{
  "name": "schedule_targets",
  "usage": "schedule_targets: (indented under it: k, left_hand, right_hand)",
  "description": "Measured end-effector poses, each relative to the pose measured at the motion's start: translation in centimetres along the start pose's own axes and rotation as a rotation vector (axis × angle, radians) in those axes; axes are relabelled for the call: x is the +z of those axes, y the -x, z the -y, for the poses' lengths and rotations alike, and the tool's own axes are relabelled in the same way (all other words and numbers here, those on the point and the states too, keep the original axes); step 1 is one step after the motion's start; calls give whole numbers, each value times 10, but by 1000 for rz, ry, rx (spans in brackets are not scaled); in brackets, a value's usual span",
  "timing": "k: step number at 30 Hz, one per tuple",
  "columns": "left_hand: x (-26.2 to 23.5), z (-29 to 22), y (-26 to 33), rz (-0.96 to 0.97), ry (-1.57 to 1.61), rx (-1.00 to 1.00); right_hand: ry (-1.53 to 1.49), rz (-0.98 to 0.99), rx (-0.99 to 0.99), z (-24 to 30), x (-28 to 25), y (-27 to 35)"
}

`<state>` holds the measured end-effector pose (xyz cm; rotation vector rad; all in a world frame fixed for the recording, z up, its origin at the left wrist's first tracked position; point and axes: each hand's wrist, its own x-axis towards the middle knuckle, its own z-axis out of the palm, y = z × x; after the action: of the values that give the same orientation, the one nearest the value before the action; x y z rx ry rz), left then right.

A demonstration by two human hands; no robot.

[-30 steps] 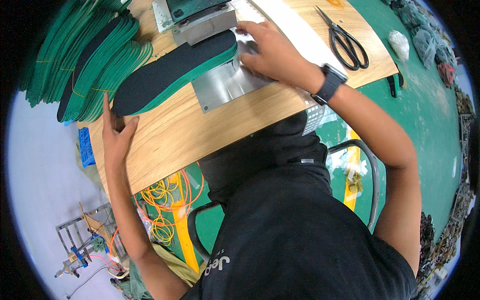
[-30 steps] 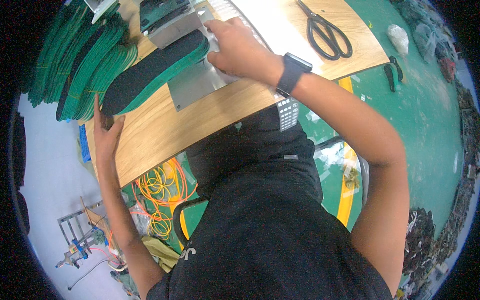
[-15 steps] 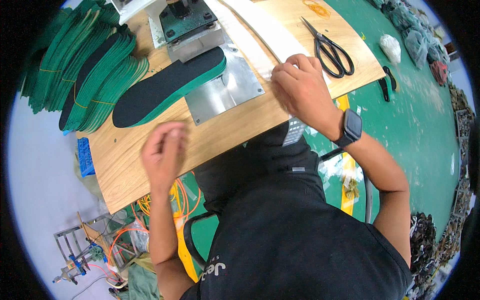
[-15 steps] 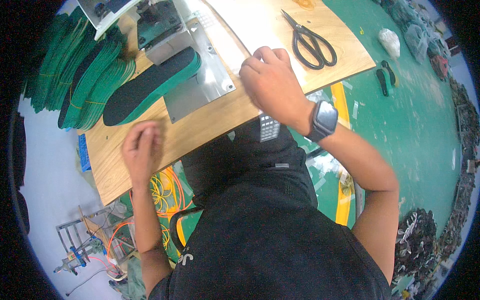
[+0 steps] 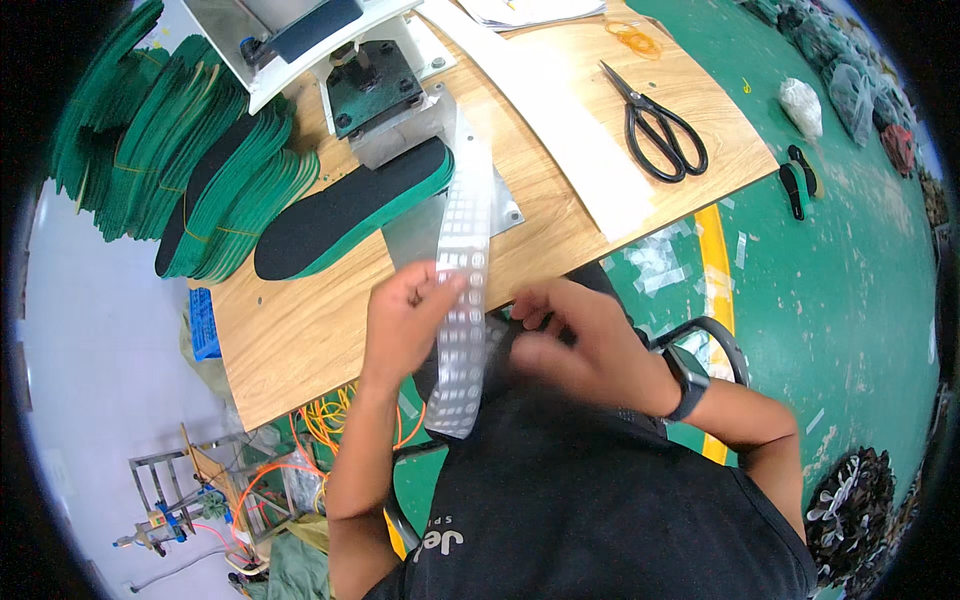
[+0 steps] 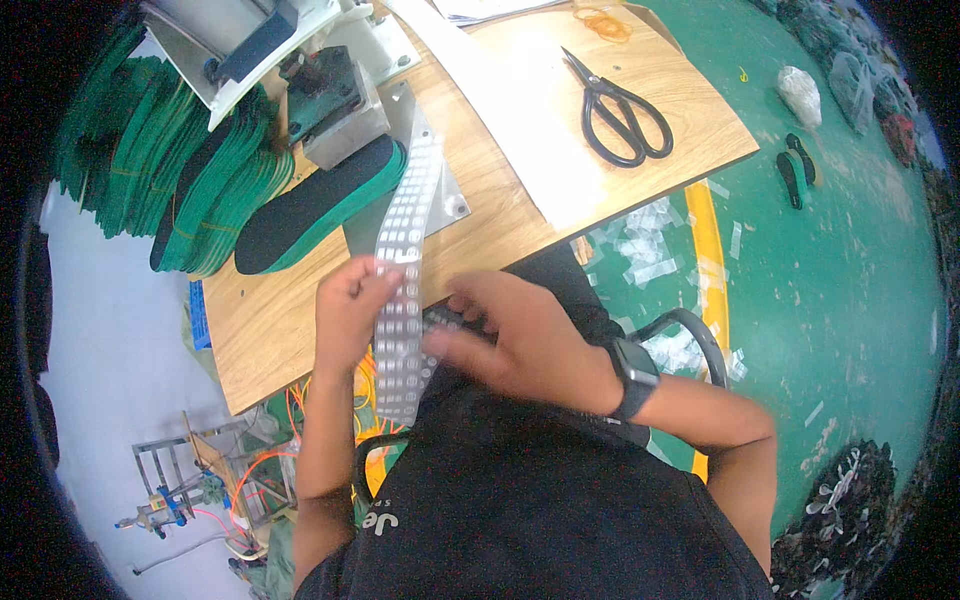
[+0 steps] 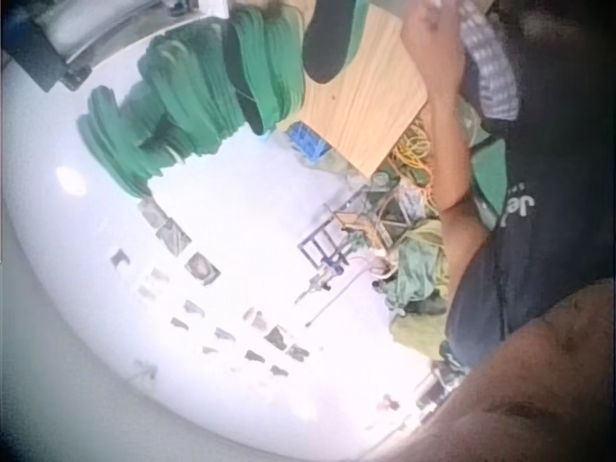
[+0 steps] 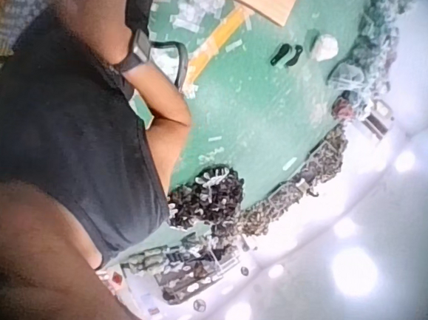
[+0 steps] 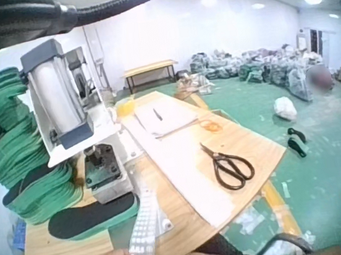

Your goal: The person cuts individual labels from a sheet using scissors, places them onto shoe insoles, and uses a small press to adhere them before bundling the finished insoles together with an elastic band.

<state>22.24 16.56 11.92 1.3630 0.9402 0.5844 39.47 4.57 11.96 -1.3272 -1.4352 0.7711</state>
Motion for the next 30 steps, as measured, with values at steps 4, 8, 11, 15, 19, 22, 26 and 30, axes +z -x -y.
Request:
schedule_targets:
  k: [4, 8, 11, 15, 19, 22, 26, 30]
  left_hand:
    - [2, 22, 34, 250, -264, 142]
    - [-2, 24, 28, 197, -271, 168]
    - [2, 10, 15, 24, 143, 113]
    - [0, -1, 21, -165, 226, 326]
    - [-16, -17, 24, -320, 159, 438]
    - [-39, -49, 5, -508, 59, 444]
    - [-100, -59, -53, -588, 73, 295]
    - [-127, -43, -63, -609, -269, 517]
  right_hand:
    - [-635, 32, 545, -12, 9, -29]
    - [-569, 28, 303, -18, 22, -19]
    - [-392, 211, 117, -14, 18, -2]
    - [-266, 290, -4, -7, 27, -6]
    - [-220, 214, -100, 5, 55, -53]
    - [-341, 222, 45, 12, 68, -89]
    - [-622, 154, 378, 2, 82, -123]
    - [-635, 75, 579, -14, 83, -127]
